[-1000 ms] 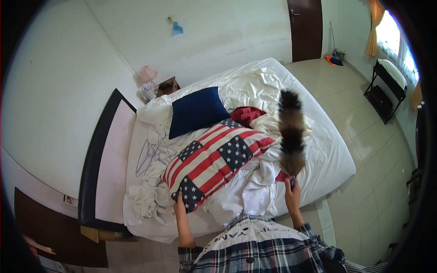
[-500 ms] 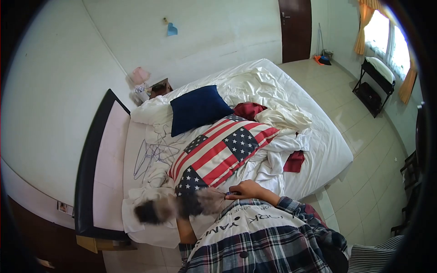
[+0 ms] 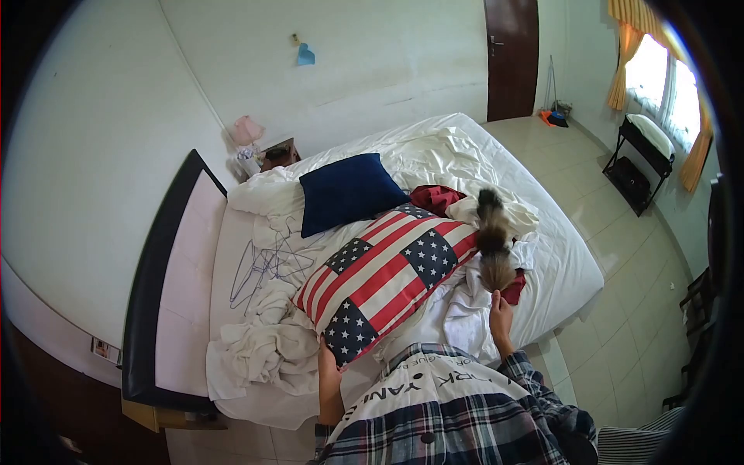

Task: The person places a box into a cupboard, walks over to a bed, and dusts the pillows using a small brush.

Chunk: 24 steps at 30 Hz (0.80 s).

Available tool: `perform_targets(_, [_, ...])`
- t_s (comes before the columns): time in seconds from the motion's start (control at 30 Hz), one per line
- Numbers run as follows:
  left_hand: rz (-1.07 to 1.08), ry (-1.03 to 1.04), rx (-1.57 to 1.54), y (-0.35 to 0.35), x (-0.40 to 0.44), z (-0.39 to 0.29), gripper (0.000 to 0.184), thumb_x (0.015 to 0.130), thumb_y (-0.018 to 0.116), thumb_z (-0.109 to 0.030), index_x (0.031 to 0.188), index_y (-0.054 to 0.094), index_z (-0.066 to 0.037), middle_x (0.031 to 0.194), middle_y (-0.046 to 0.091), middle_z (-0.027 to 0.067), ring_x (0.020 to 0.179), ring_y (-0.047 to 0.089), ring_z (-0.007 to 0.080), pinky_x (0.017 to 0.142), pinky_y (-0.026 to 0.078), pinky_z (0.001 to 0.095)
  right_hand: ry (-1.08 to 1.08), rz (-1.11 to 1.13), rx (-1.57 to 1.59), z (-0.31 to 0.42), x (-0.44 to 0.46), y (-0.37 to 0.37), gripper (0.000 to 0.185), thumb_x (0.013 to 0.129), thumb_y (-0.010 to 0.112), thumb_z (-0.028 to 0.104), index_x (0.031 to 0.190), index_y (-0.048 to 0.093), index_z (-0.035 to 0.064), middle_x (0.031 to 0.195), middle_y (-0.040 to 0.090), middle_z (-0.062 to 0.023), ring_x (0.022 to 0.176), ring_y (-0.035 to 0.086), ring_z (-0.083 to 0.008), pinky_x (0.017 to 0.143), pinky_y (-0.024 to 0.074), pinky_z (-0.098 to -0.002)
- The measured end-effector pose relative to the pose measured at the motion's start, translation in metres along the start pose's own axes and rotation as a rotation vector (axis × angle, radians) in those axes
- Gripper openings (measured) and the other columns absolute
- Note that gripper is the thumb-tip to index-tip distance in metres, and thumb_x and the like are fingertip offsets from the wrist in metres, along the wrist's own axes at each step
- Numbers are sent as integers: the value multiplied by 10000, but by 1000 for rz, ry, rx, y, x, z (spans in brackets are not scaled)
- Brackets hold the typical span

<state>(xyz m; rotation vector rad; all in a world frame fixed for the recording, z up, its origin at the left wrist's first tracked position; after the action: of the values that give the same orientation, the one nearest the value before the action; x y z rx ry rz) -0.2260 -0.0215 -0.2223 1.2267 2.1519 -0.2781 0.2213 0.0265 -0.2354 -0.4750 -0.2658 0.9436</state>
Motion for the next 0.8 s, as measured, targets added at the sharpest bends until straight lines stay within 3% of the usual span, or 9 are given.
perform_targets(0.1, [85,13,0,-11,6,12,521,986,338,-611,1170,592,-195,750,667,-14,508,602,132,327,290,282,-244,93,100,-14,-4,43,541,1027,444,444,1049,671,-47,677,620,-165,615,564,-253,633,450,-404])
perform_targets(0.17, [86,1,-22,-11,12,16,495,997,343,-585,1167,596,-195,707,647,-22,496,590,122,329,292,277,-116,597,-117,47,-26,42,554,1016,455,460,1014,682,-46,791,674,-246,681,643,-312,691,486,-449])
perform_targets(0.2, [77,-10,-37,-12,15,18,482,1001,346,-573,1160,601,-196,685,634,-25,486,579,118,330,297,276,-328,691,-138,50,-29,57,595,999,460,515,944,678,-36,840,652,-289,767,641,-431,730,477,-474])
perform_targets(0.37, [-43,-1,6,-11,9,22,459,1000,376,-550,1099,625,-177,653,591,-25,472,537,133,341,325,281,-725,1276,-290,138,-60,62,637,951,442,630,990,721,58,918,703,-200,855,665,-391,775,516,-429])
perform_targets(0.47, [106,218,15,-32,40,63,445,996,409,-514,1049,632,-132,657,569,-12,476,509,128,346,338,288,-804,1331,-435,168,-59,50,643,926,466,656,1004,729,74,917,715,-168,849,674,-366,762,517,-414])
perform_targets(0.53, [108,266,67,-32,27,59,440,993,432,-491,1015,636,-102,661,555,-3,478,490,124,349,347,293,-702,1239,-356,148,-47,56,644,916,475,665,1003,736,83,907,721,-148,849,684,-341,755,520,-403])
perform_targets(0.57, [-109,135,179,-30,5,49,463,1011,414,-499,987,634,-92,644,531,-7,476,485,133,346,341,292,-648,1193,-319,135,-40,54,644,911,480,669,1003,740,87,903,724,-138,848,689,-329,752,521,-397])
perform_targets(0.67, [-115,169,118,-27,-10,42,400,1017,460,-424,911,617,-71,629,494,-11,418,455,119,333,331,274,-238,794,-341,86,-7,45,652,852,538,709,917,766,101,787,721,-116,813,705,-281,751,518,-392])
perform_targets(0.8, [-158,235,140,-20,-17,43,382,1011,483,-392,894,612,-52,620,489,-17,421,468,114,334,368,269,86,335,-295,52,35,8,721,878,464,724,877,746,60,822,714,-169,874,691,-371,786,508,-453])
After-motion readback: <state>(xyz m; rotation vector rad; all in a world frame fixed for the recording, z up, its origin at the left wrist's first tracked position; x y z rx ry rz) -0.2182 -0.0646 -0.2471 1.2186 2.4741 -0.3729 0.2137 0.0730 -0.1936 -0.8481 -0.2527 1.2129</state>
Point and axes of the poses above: each hand's wrist, its own x-axis towards the middle knuckle, its own y-axis out of the palm, z = x × y, the point moved 1 cm from there along x, towards the middle knuckle
